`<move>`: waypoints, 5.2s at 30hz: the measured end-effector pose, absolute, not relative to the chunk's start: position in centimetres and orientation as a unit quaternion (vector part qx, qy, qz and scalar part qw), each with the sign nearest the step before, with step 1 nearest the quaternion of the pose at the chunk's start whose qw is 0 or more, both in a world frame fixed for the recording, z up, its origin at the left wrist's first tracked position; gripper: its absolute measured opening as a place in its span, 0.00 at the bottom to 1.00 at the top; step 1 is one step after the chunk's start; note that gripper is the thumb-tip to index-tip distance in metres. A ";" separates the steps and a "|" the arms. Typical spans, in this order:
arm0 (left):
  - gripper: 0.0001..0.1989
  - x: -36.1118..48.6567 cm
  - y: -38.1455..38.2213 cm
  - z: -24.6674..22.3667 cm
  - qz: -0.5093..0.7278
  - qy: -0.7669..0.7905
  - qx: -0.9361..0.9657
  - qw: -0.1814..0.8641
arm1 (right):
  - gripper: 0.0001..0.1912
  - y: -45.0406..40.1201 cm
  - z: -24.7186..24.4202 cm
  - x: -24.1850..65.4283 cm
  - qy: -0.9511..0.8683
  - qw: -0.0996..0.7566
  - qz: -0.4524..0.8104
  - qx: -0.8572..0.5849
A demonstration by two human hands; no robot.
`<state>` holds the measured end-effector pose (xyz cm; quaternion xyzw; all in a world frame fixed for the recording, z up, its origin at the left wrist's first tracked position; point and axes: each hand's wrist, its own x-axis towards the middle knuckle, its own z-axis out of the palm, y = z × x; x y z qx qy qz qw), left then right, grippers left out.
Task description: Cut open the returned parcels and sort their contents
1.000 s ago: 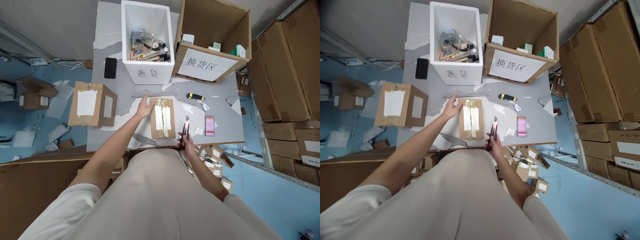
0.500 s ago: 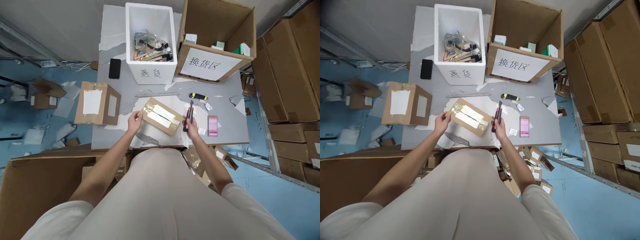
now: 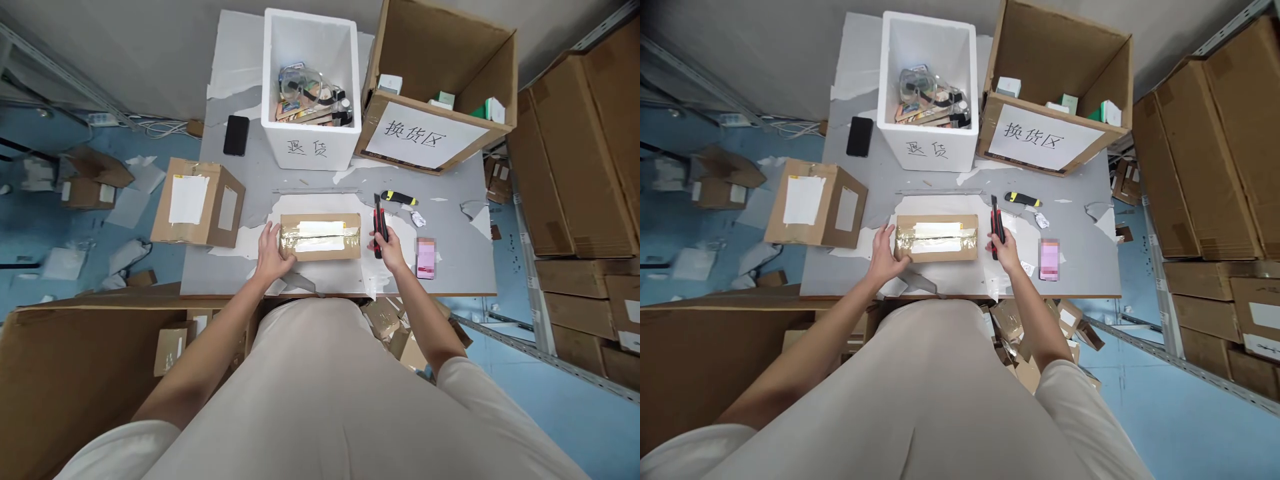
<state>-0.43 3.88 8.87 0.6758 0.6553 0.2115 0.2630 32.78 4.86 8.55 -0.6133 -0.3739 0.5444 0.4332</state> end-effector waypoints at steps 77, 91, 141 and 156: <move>0.31 -2.6 1.0 1.5 0.315 0.602 0.490 0.547 | 0.25 0.3 5.4 28.4 -0.322 0.420 0.532 -0.661; 0.26 -2.4 2.9 2.4 0.265 0.663 0.531 0.456 | 0.22 2.6 5.0 29.7 -0.359 0.376 0.496 -0.696; 0.19 1.7 4.4 6.3 0.164 0.501 0.842 0.113 | 0.31 12.7 15.2 24.2 -0.902 -0.052 0.254 -0.344; 0.19 1.3 4.8 4.2 0.238 0.453 0.843 0.166 | 0.32 15.1 14.6 21.8 -0.922 -0.128 0.201 -0.303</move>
